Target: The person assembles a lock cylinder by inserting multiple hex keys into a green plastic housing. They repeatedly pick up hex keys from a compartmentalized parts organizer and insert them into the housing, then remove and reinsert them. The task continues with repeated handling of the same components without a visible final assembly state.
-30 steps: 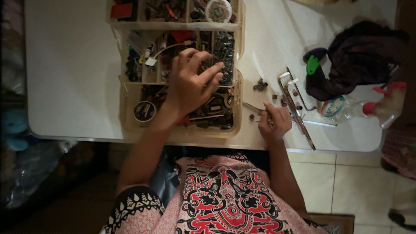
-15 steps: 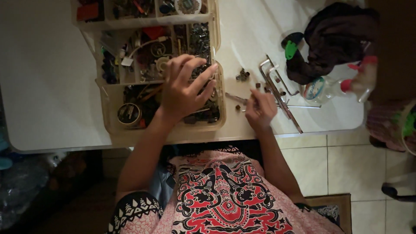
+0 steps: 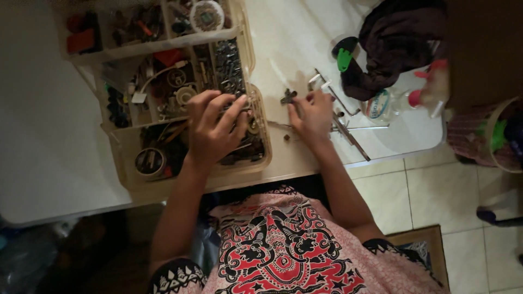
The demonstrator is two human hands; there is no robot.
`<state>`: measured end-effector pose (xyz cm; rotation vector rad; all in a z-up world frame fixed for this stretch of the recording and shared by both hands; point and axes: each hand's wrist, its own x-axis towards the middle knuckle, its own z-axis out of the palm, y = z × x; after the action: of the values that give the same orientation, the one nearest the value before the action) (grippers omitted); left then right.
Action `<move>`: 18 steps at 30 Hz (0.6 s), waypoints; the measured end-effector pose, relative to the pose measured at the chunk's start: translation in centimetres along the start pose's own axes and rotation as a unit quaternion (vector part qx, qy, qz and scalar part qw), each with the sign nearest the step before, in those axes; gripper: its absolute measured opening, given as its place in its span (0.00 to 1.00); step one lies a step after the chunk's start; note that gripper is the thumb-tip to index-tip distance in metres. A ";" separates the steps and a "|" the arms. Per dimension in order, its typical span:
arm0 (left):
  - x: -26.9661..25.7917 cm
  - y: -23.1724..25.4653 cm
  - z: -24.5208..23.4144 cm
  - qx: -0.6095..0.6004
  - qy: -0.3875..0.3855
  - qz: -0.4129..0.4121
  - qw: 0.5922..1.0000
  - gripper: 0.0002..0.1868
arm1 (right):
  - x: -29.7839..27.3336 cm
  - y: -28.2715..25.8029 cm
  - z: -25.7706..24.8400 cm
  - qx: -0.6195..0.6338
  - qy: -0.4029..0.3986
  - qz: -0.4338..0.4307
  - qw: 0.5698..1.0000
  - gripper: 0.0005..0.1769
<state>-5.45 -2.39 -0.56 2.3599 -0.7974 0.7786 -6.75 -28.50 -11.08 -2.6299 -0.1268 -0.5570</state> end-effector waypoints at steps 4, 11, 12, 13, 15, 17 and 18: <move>0.2 0.1 -0.1 0.009 -0.007 -0.013 1.000 0.14 | 0.3 -0.4 0.0 -0.022 -0.002 -0.009 1.000 0.07; 0.2 0.4 -0.3 0.011 -0.026 -0.002 1.000 0.14 | 0.5 -1.1 -0.7 -0.062 -0.014 -0.037 0.997 0.08; 0.3 0.4 -0.4 0.012 -0.030 -0.003 0.999 0.14 | 0.5 -1.3 -0.9 -0.062 -0.014 -0.040 0.997 0.10; 0.3 0.4 -0.4 0.009 -0.031 0.002 0.999 0.14 | 0.5 -1.4 -1.0 -0.062 -0.006 -0.043 0.997 0.11; 0.4 0.3 -0.3 0.007 -0.033 0.010 0.999 0.14 | 0.6 -1.5 -0.9 -0.059 0.009 -0.054 0.997 0.13; 0.4 0.4 -0.2 0.008 -0.031 0.012 0.999 0.14 | 0.6 -1.5 -0.7 -0.068 0.010 -0.044 0.997 0.11; 0.4 0.3 -0.3 0.012 -0.029 0.011 0.999 0.14 | 0.6 -1.5 -0.4 -0.070 0.010 -0.043 0.997 0.10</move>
<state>-5.51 -2.58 -0.03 2.4073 -0.8445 0.7363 -6.62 -27.36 -9.92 -2.7650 -0.2021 -0.6435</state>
